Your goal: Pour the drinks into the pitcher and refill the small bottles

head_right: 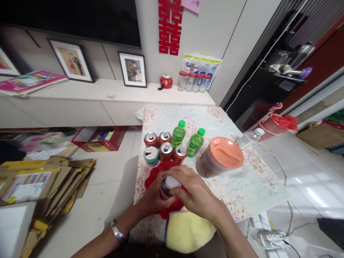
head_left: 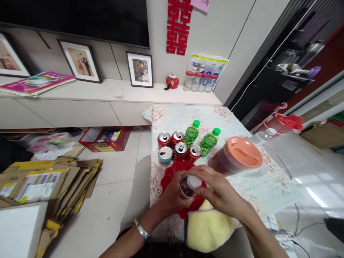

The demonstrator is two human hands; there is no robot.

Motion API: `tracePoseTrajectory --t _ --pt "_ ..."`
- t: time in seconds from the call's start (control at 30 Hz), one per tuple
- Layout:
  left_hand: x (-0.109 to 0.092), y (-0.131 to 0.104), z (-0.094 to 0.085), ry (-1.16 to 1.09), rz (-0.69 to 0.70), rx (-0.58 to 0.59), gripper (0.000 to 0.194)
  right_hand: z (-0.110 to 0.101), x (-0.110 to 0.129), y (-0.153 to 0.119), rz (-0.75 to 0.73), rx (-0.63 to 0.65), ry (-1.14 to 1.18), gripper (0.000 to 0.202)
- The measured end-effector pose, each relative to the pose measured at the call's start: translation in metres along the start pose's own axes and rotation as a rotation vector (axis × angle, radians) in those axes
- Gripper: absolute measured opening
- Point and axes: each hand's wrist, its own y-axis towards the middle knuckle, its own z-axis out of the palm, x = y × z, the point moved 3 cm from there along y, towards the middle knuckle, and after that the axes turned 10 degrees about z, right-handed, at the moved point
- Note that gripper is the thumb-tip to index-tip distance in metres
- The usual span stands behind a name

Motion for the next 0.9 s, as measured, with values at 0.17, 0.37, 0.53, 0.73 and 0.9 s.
tracePoseTrajectory --t 0.17,0.37,0.53,0.73,0.9 --pt "0.0 0.001 0.002 0.0 -0.002 -0.035 0.07 0.015 -0.005 -0.006 -0.001 -0.169 -0.016 0.046" --pt "0.004 -0.001 0.006 0.009 -0.014 -0.083 0.074 0.044 0.003 -0.012 0.106 -0.383 -0.072 0.047" --pt "0.007 -0.001 0.003 0.027 -0.019 -0.093 0.077 0.043 -0.002 -0.022 0.131 -0.442 -0.075 0.052" --pt "0.007 0.001 0.0 0.018 -0.059 -0.081 0.077 0.033 -0.025 -0.086 0.272 -0.385 -0.086 0.007" --pt "0.002 0.001 -0.001 0.005 -0.104 -0.069 0.075 0.076 -0.033 -0.129 0.306 -0.26 -0.232 0.02"
